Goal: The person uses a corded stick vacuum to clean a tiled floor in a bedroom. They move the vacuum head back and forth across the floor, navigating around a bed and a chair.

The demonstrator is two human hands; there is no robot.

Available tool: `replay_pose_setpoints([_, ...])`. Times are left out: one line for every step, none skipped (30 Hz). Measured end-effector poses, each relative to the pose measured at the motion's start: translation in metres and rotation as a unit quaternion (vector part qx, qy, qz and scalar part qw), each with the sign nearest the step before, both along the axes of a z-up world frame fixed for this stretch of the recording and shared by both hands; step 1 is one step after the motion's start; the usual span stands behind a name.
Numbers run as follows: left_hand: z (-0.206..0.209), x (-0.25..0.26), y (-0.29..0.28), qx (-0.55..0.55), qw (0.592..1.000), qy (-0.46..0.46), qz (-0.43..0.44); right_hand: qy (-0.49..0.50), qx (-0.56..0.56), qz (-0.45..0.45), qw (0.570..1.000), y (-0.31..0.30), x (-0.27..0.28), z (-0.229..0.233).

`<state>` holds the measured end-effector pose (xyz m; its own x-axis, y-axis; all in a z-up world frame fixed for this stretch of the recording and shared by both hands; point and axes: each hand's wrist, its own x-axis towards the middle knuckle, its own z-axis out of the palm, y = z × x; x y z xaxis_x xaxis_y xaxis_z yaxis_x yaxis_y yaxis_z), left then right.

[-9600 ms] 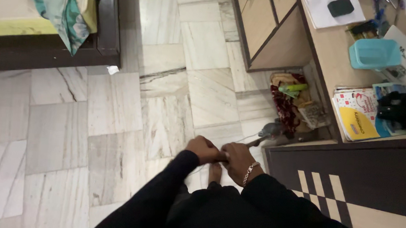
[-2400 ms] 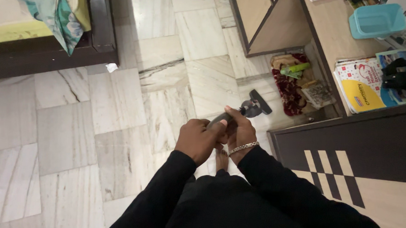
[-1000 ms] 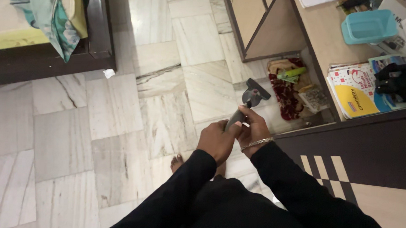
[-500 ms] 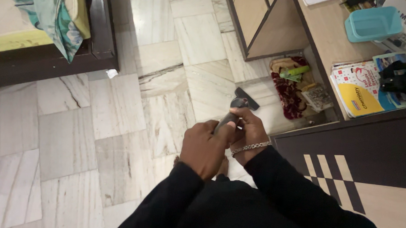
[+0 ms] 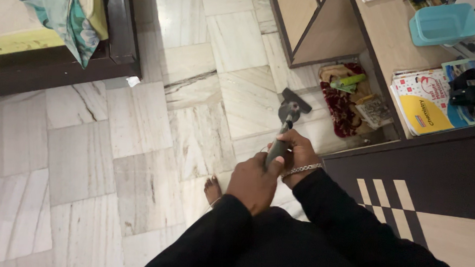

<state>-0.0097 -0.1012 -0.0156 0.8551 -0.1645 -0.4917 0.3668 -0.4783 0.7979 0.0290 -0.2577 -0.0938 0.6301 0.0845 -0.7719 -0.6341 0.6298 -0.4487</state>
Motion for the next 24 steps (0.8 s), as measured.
replay_pose_setpoints([-0.005,-0.001,-0.003,0.002,1.0,0.008,-0.014,0.002,-0.008,-0.002,1.0,-0.004,-0.001,-0.005])
replay_pose_setpoints([-0.01,0.0,-0.005,0.004,0.999,0.015,-0.029,0.004,-0.017,-0.004,1.0,-0.008,0.0,-0.009])
replay_pose_setpoints([-0.015,0.0,-0.009,0.006,0.999,0.021,-0.043,0.005,-0.026,-0.005,1.0,-0.012,0.001,-0.011])
replay_pose_setpoints([-0.02,0.001,-0.012,0.01,0.999,0.009,-0.051,0.007,-0.026,-0.004,1.0,-0.016,0.002,-0.013])
replay_pose_setpoints([-0.025,0.002,-0.017,0.013,0.998,-0.002,-0.06,0.009,-0.026,-0.003,1.0,-0.02,0.003,-0.014])
replay_pose_setpoints([-0.031,0.004,-0.021,0.018,0.997,-0.014,-0.067,0.011,-0.025,-0.001,1.0,-0.023,0.005,-0.015])
replay_pose_setpoints([-0.037,0.006,-0.025,0.04,0.993,-0.051,-0.102,0.013,-0.031,-0.001,0.999,-0.026,0.008,-0.016])
replay_pose_setpoints([-0.042,0.009,-0.029,0.061,0.985,-0.085,-0.137,0.016,-0.036,0.0,0.999,-0.027,0.011,-0.018])
replay_pose_setpoints([-0.045,0.011,-0.033,0.083,0.974,-0.119,-0.172,0.02,-0.041,0.0,0.999,-0.029,0.013,-0.02])
replay_pose_setpoints([-0.048,0.012,-0.034,0.09,0.98,-0.081,-0.16,0.02,-0.043,0.002,0.999,-0.031,0.015,-0.022])
replay_pose_setpoints([-0.049,0.015,-0.036,0.098,0.983,-0.043,-0.149,0.02,-0.045,0.004,0.999,-0.032,0.018,-0.024])
replay_pose_setpoints([-0.049,0.018,-0.039,0.106,0.985,-0.006,-0.136,0.018,-0.047,0.006,0.999,-0.035,0.021,-0.027])
replay_pose_setpoints([-0.049,0.022,-0.041,0.106,0.985,0.003,-0.133,0.024,-0.047,0.008,0.999,-0.037,0.025,-0.03])
replay_pose_setpoints([-0.049,0.025,-0.043,0.107,0.986,0.012,-0.13,0.029,-0.049,0.009,0.998,-0.039,0.03,-0.033])
replay_pose_setpoints([-0.05,0.029,-0.045,0.107,0.986,0.021,-0.126,0.035,-0.05,0.011,0.998,-0.041,0.035,-0.037])
replay_pose_setpoints([-0.052,0.033,-0.049,0.111,0.984,0.0,-0.14,0.028,-0.056,0.01,0.998,-0.045,0.039,-0.041])
replay_pose_setpoints([-0.053,0.038,-0.053,0.116,0.981,-0.02,-0.153,0.021,-0.061,0.01,0.998,-0.049,0.043,-0.045])
replay_pose_setpoints([-0.055,0.042,-0.057,0.119,0.978,-0.039,-0.167,0.014,-0.068,0.009,0.998,-0.054,0.046,-0.05])
replay_pose_setpoints([-0.056,0.045,-0.061,0.119,0.981,-0.019,-0.152,0.008,-0.064,0.019,0.998,-0.058,0.05,-0.054])
replay_pose_setpoints([-0.058,0.05,-0.064,0.119,0.983,0.002,-0.137,0.002,-0.061,0.028,0.998,-0.063,0.055,-0.059])
replay_pose_setpoints([-0.059,0.055,-0.067,0.119,0.985,0.022,-0.123,-0.004,-0.057,0.037,0.998,-0.067,0.059,-0.062])
replay_pose_setpoints([-0.061,0.06,-0.069,0.115,0.986,0.022,-0.118,-0.009,-0.051,0.037,0.998,-0.07,0.064,-0.064])
replay_pose_setpoints([-0.064,0.066,-0.071,0.11,0.987,0.023,-0.113,-0.014,-0.045,0.038,0.998,-0.072,0.069,-0.064])
replay_pose_setpoints([-0.068,0.07,-0.073,0.105,0.988,0.024,-0.109,-0.017,-0.039,0.037,0.998,-0.074,0.073,-0.064])
